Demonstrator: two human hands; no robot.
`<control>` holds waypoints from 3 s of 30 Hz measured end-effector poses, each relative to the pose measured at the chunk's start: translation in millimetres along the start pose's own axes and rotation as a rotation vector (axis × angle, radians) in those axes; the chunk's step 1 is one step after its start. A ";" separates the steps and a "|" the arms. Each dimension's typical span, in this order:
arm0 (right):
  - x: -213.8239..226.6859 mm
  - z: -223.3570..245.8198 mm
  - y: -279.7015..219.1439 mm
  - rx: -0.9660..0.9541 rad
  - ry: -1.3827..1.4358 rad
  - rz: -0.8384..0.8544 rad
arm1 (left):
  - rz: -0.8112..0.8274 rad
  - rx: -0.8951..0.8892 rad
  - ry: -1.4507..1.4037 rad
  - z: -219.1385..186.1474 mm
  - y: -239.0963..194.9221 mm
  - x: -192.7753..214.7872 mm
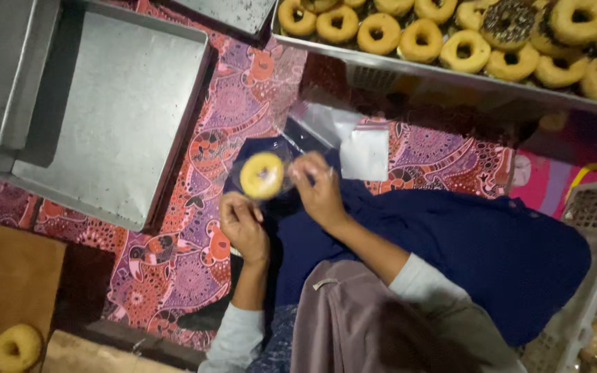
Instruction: The person sits on the floor and packages donuts one by one into clear plastic bags. They pick donuts from a metal tray, place them into bags, and set the filled bags into a white basket.
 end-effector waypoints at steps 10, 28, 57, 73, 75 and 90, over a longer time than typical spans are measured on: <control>73.0 -190.5 -40.5 -0.444 -0.077 -0.104 | 0.290 -0.201 0.698 26.3 -15.9 -64.5; 338.6 -193.4 -0.3 -0.409 -1.000 -0.247 | 0.799 -0.433 1.086 285.7 3.3 -235.7; 162.3 29.2 24.7 0.092 -0.732 -0.045 | 0.613 -0.633 0.268 -33.6 -57.8 -244.0; 358.7 -92.7 209.2 -0.176 -1.282 -0.046 | 0.257 1.028 -1.150 93.9 45.1 -249.3; 360.0 -100.6 210.7 -0.316 -1.325 0.034 | 0.246 0.992 -1.227 90.2 49.8 -240.5; 110.2 92.7 79.8 0.177 -0.637 0.008 | 0.206 0.492 -1.273 67.7 51.6 -238.9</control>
Point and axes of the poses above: each hand's wrist, its own y-axis towards the middle knuckle, its own x-axis out of the back of the hand, z = x × y, the point moved 7 cm from there along y, towards the middle knuckle
